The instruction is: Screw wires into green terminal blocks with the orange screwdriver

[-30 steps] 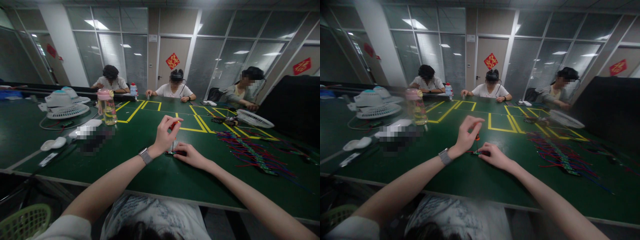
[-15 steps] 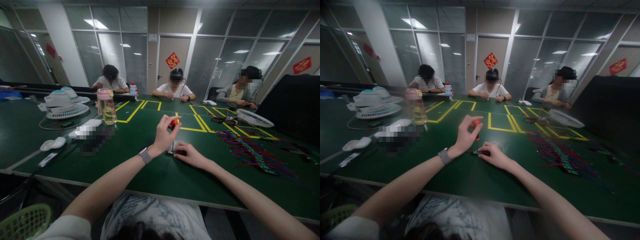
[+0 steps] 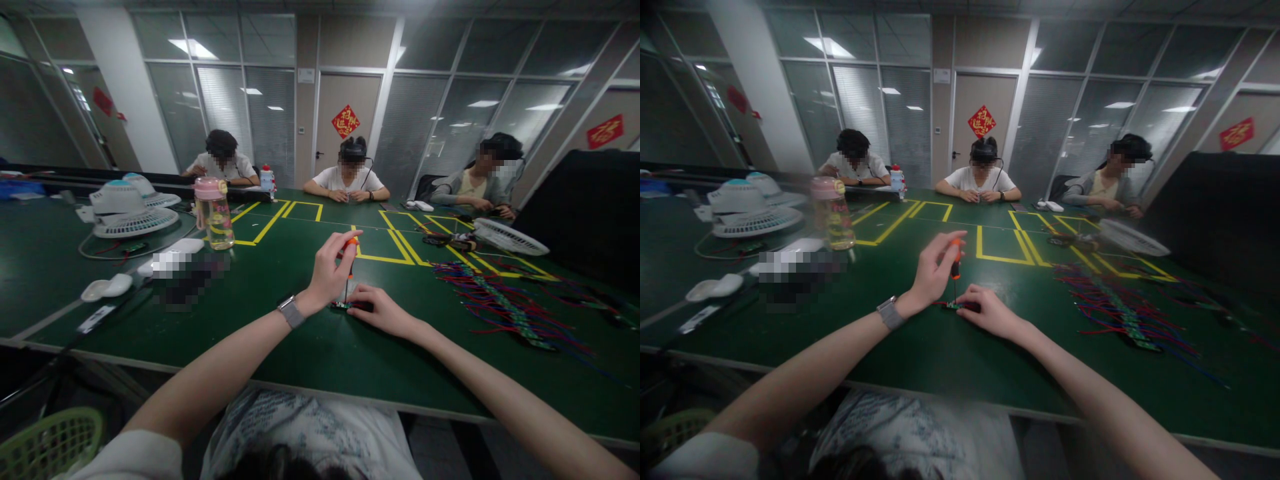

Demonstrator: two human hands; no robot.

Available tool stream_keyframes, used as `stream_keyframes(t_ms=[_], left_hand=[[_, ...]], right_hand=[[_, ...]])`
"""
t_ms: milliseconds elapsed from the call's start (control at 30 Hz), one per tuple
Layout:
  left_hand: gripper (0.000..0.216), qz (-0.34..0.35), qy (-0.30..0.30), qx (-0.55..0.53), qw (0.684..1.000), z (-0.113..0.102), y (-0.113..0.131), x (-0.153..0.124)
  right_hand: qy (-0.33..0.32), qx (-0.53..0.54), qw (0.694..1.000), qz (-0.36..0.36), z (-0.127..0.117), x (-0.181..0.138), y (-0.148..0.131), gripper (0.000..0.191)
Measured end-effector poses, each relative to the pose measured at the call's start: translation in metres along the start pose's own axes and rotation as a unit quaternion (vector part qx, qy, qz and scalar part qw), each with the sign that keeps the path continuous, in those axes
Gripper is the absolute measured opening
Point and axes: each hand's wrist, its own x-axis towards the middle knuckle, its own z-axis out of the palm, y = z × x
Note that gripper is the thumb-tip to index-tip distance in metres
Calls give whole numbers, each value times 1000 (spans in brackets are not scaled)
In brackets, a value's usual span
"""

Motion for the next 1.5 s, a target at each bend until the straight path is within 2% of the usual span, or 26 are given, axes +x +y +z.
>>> stream_keyframes(t_ms=[467,1500], left_hand=[[18,36,28,56,997,2,5,2],[14,31,14,41,999,3,8,2]], right_hand=[[-4,-2,1000,3,0,0,-1,16],[-4,1,1000,2,-2,0,-2,18]])
